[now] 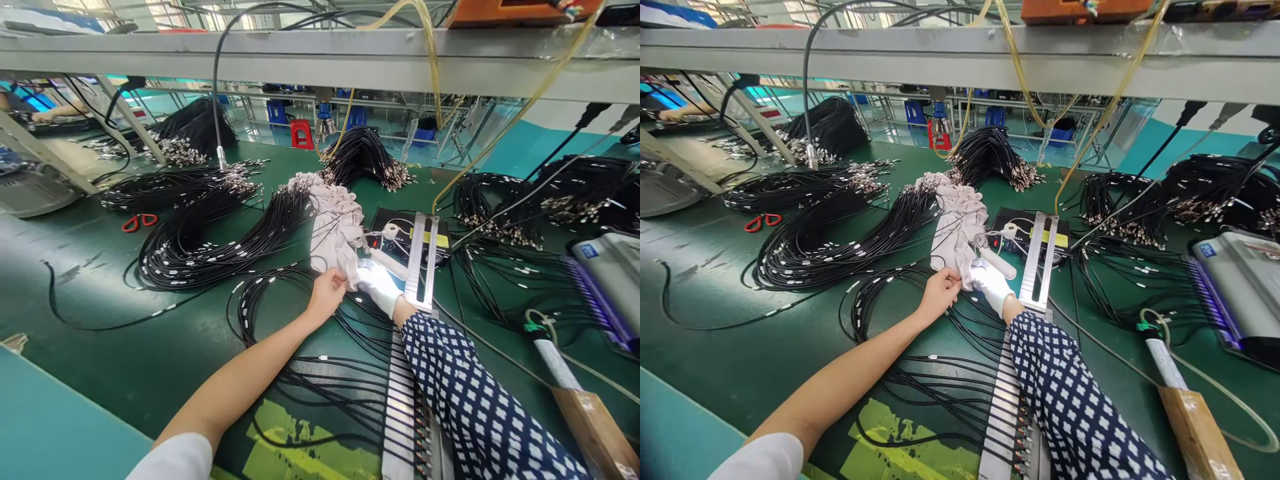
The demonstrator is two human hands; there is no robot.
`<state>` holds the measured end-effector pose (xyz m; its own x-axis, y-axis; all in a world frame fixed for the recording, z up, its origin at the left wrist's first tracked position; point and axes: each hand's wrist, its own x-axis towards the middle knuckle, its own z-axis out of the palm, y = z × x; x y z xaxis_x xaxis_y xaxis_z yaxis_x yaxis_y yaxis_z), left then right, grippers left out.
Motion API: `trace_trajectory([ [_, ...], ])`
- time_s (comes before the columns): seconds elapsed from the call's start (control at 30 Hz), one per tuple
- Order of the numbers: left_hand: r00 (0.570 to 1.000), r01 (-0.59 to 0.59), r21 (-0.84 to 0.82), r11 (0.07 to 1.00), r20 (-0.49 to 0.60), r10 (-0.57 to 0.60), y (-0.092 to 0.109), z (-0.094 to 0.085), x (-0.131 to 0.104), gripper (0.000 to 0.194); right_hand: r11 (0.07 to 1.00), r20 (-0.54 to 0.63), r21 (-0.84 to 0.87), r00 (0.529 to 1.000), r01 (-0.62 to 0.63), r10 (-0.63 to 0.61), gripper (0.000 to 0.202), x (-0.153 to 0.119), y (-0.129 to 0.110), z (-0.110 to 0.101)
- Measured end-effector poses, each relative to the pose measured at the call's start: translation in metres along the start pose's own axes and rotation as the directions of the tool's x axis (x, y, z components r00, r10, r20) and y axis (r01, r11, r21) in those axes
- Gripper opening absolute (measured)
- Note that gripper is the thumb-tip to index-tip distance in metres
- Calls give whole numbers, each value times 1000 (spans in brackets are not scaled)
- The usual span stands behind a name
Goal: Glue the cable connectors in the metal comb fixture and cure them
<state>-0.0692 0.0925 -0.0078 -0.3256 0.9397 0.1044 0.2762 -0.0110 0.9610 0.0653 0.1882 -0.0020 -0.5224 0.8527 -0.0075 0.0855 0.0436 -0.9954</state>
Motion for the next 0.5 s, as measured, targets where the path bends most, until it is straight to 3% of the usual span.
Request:
trace_trajectory([
  [0.23, 999, -28, 102, 994, -16, 30, -5, 3, 1, 15, 995, -38, 52, 995, -88, 90, 27, -5, -6, 12],
  [0.5, 998, -51, 155, 987, -14, 54, -13, 9, 6, 15, 999, 74, 45, 997, -19, 16, 18, -7, -16, 2],
])
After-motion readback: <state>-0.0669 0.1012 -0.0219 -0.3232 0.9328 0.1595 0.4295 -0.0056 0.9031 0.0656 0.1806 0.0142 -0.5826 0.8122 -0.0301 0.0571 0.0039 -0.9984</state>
